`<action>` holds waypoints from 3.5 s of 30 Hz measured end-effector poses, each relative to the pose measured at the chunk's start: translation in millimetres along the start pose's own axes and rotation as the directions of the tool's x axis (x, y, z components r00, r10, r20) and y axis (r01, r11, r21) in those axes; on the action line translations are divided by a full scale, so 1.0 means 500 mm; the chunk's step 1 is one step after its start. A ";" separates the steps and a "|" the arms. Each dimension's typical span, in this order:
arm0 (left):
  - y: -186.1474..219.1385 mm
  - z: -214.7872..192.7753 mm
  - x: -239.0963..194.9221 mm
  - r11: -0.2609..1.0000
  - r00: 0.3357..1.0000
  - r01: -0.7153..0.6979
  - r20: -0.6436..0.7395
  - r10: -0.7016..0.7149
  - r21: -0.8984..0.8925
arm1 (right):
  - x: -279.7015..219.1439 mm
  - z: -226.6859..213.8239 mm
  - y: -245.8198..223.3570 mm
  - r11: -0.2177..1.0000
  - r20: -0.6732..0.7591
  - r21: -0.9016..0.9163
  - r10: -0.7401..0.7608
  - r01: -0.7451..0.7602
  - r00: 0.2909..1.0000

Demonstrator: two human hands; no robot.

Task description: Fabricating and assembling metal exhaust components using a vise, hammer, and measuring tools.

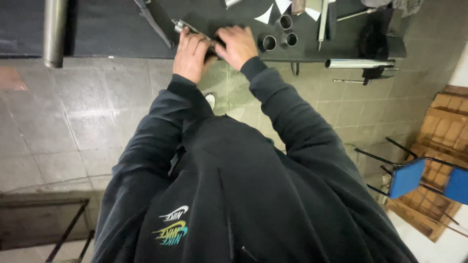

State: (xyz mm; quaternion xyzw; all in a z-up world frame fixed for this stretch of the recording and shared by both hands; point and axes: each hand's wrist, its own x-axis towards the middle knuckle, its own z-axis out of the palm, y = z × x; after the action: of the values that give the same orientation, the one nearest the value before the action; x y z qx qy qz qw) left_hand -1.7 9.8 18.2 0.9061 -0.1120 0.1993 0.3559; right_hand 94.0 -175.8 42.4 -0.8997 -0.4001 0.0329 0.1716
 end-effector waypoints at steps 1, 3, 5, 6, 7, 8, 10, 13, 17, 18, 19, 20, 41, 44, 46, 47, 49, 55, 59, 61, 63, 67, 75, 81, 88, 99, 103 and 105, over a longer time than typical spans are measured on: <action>0.002 -0.011 0.002 1.000 1.000 0.020 0.024 -0.020 -0.015 | 0.000 0.002 -0.006 0.997 0.020 0.041 0.058 -0.058 0.998; 0.034 -0.052 0.013 0.998 0.998 0.064 -0.006 -0.064 0.003 | -0.005 0.007 -0.025 0.988 0.004 0.068 0.139 -0.139 0.990; 0.052 -0.072 0.023 0.995 0.994 0.099 -0.047 -0.098 0.022 | -0.005 0.003 -0.034 0.973 -0.021 0.091 0.214 -0.212 0.977; 0.054 -0.075 0.023 0.963 0.962 0.252 -0.083 -0.260 -0.099 | -0.007 0.000 -0.039 0.964 -0.029 0.118 0.243 -0.238 0.970; 0.055 -0.077 0.023 0.893 0.903 0.391 -0.096 -0.419 -0.223 | -0.008 -0.003 -0.044 0.954 -0.036 0.146 0.271 -0.263 0.962; 0.050 -0.058 0.018 0.896 0.907 0.383 -0.091 -0.411 -0.223 | -0.011 -0.007 -0.049 0.951 -0.042 0.147 0.279 -0.271 0.959; 0.036 -0.021 0.003 0.450 0.675 0.672 0.236 -0.700 -0.588 | -0.013 -0.009 -0.061 0.928 -0.043 0.168 0.345 -0.334 0.938; 0.007 0.040 -0.019 0.242 0.632 0.690 0.405 -0.661 -0.682 | -0.011 -0.004 -0.057 0.873 -0.029 0.273 0.428 -0.404 0.903; 0.051 -0.008 0.048 0.204 0.618 0.691 0.420 -0.665 -0.694 | -0.014 -0.045 -0.070 0.867 -0.120 0.352 0.416 -0.353 0.901; 0.055 -0.015 0.069 0.165 0.589 0.706 0.442 -0.677 -0.688 | -0.009 -0.064 -0.073 0.856 -0.139 0.396 0.413 -0.332 0.900; 0.059 -0.023 0.091 0.126 0.559 0.721 0.463 -0.688 -0.682 | -0.003 -0.082 -0.077 0.844 -0.157 0.439 0.411 -0.310 0.898; 0.048 -0.023 0.099 0.126 0.560 0.718 0.461 -0.688 -0.685 | 0.002 -0.101 -0.083 0.846 -0.158 0.436 0.408 -0.307 0.899; 0.091 -0.101 0.296 0.941 0.905 0.283 0.375 -0.199 -0.183 | 0.011 -0.229 -0.007 0.849 -0.025 0.479 0.266 -0.221 0.964; 0.104 -0.093 0.310 0.945 0.895 0.281 0.402 -0.195 -0.169 | 0.011 -0.243 0.011 0.838 -0.011 0.500 0.257 -0.217 0.966; 0.114 -0.088 0.320 0.945 0.887 0.287 0.416 -0.199 -0.160 | 0.015 -0.264 0.017 0.805 0.049 0.526 0.292 -0.273 0.955; 0.121 -0.085 0.323 0.945 0.889 0.285 0.411 -0.200 -0.157 | 0.010 -0.263 0.025 0.807 0.046 0.526 0.286 -0.267 0.957; 0.132 -0.082 0.332 0.943 0.886 0.297 0.411 -0.214 -0.148 | 0.004 -0.260 0.042 0.806 0.064 0.522 0.289 -0.279 0.955; 0.157 -0.084 0.340 0.942 0.897 0.291 0.390 -0.208 -0.166 | 0.004 -0.294 0.052 0.798 0.056 0.561 0.229 -0.221 0.972; 0.167 -0.088 0.342 0.953 0.916 0.250 0.362 -0.175 -0.174 | 0.001 -0.301 0.056 0.810 0.060 0.538 0.242 -0.236 0.968; 0.178 -0.091 0.342 0.969 0.928 0.207 0.339 -0.151 -0.136 | -0.006 -0.291 0.061 0.849 0.024 0.478 0.242 -0.223 0.970; 0.185 -0.092 0.341 0.978 0.936 0.182 0.324 -0.139 -0.104 | -0.005 -0.291 0.060 0.868 -0.002 0.452 0.233 -0.207 0.972; 0.203 -0.091 0.334 0.990 0.947 0.133 0.302 -0.114 -0.043 | -0.008 -0.307 0.040 0.875 -0.066 0.451 0.232 -0.178 0.971; 0.205 -0.099 0.304 0.986 0.947 0.163 0.288 -0.145 -0.039 | -0.015 -0.273 0.043 0.875 0.036 0.442 0.204 -0.199 0.978; 0.192 -0.100 0.290 0.974 0.918 0.223 0.346 -0.194 -0.046 | -0.019 -0.258 0.034 0.859 0.044 0.479 0.182 -0.181 0.982; 0.179 -0.089 0.286 0.918 0.899 0.366 0.314 -0.306 -0.152 | -0.012 -0.256 0.031 0.733 0.105 0.616 0.287 -0.289 0.952; 0.137 -0.070 0.317 0.795 0.834 0.525 0.366 -0.412 -0.303 | -0.009 -0.247 0.054 0.496 0.169 0.807 0.327 -0.321 0.930; 0.078 -0.051 0.313 0.747 0.850 0.515 0.359 -0.384 -0.420 | -0.004 -0.300 0.034 0.510 0.071 0.818 0.368 -0.265 0.927; 0.073 -0.051 0.320 0.698 0.841 0.535 0.373 -0.391 -0.476 | -0.010 -0.347 0.044 0.643 -0.019 0.753 0.237 -0.142 0.971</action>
State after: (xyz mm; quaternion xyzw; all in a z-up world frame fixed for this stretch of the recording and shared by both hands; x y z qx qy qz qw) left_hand 121.8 -8.6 127.6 0.7754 0.0251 -0.0523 0.6288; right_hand 140.1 -242.2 197.4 -0.7873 -0.2440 0.1594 0.5433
